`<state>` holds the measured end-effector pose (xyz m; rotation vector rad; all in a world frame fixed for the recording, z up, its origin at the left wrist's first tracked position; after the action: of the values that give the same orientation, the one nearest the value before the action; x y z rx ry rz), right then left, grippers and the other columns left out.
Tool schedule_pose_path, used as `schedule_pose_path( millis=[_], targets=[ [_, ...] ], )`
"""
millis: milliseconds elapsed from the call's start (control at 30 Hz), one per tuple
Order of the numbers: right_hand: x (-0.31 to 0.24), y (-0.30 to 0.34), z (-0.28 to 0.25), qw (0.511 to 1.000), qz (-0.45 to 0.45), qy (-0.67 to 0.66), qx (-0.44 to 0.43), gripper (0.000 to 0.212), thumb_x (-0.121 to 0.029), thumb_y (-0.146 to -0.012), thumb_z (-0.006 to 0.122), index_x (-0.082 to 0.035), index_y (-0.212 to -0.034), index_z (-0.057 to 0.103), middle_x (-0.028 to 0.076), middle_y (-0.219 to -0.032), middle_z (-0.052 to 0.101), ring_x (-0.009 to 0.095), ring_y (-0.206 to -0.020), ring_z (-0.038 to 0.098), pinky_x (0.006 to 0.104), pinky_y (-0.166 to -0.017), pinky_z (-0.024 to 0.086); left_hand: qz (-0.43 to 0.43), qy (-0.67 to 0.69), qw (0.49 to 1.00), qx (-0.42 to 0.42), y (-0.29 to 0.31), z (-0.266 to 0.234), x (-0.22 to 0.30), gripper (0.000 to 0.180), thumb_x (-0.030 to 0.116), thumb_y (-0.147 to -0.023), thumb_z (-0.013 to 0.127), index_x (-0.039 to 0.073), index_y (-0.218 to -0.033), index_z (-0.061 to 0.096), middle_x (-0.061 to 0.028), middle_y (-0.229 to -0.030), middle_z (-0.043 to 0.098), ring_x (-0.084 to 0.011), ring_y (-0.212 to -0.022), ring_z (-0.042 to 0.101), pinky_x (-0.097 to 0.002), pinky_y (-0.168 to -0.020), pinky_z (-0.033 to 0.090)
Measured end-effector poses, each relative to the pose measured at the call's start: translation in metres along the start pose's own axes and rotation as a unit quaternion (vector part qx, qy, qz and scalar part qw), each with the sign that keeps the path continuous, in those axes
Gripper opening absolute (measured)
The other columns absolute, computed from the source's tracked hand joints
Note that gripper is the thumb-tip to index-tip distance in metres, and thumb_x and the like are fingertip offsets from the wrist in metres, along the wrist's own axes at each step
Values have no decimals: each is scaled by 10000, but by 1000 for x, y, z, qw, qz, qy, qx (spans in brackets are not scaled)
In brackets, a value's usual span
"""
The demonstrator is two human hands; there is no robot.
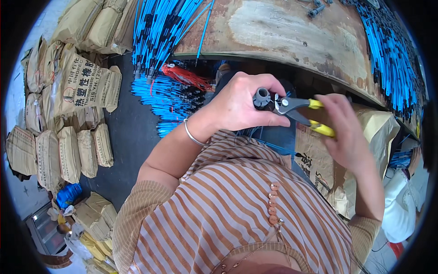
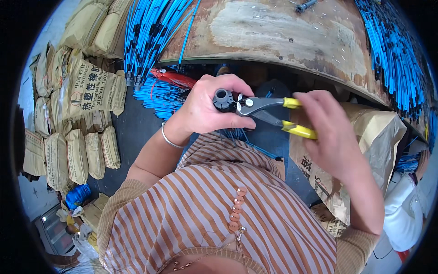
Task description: The worker is assembling writing pens by attaching tips to barrels and organizing them into rows for further processing.
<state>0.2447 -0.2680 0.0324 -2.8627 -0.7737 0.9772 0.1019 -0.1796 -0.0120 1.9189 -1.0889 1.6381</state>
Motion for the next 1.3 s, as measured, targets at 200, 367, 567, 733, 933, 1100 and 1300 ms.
schedule_pose_path(
  millis=[200,367,567,733,933,1100,1300],
  targets=[
    [21,55,85,640,328,-607,-338,445,-52,-642,743,31,-1031,545,73,-636,644,193,-531,609,291,-519,510,73,46,994,-63,-4,7,13,369,67,-490,858,37,-800,660,-33,-683,626,-124,-525,513,-236,-514,405],
    [25,48,88,669,231,-634,-311,521,-36,-645,725,5,-1128,536,122,-808,667,222,-653,619,321,-629,508,87,-8,995,-53,-1,9,15,318,44,-522,843,33,-779,655,-27,-668,625,-118,-520,504,-227,-505,401],
    [6,21,19,960,177,-203,-80,538,15,-680,662,6,-1197,513,166,-976,637,267,-795,610,357,-733,488,11,-9,1000,-15,-1,7,9,275,42,-554,828,28,-766,653,-33,-652,623,-117,-497,484,-223,-486,388],
    [6,25,16,969,202,-119,-84,492,49,-709,606,-7,-1192,527,138,-968,634,277,-790,596,328,-737,472,29,-11,999,-28,-4,9,12,247,46,-572,818,21,-752,650,-34,-632,618,-120,-474,468,-226,-468,374],
    [20,30,43,956,245,-144,-72,307,58,-742,572,-6,-1042,593,87,-802,634,231,-658,585,275,-622,467,42,12,999,-14,-2,5,13,228,41,-584,807,10,-742,645,-28,-598,598,-122,-454,450,-228,-455,359],
    [29,38,44,878,379,-268,-114,132,8,-794,581,24,-921,614,69,-690,618,166,-525,529,274,-512,425,33,-14,999,-2,0,2,13,221,36,-585,802,8,-736,644,-26,-580,581,-120,-446,437,-227,-450,348],
    [7,28,9,843,447,-238,-181,123,10,-808,571,-5,-924,612,45,-637,579,97,-502,507,202,-462,406,29,-32,999,-5,-3,5,15,214,40,-587,803,6,-717,637,-26,-575,573,-121,-444,427,-230,-448,344]
  ],
)
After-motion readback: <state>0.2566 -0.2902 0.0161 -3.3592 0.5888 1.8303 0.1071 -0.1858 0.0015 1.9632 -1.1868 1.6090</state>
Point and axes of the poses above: each hand's wrist, its own y-axis away from the middle knuckle, its own z-axis out of the palm, x = y × z, the point moved 7 cm from there along -y, towards the middle knuckle
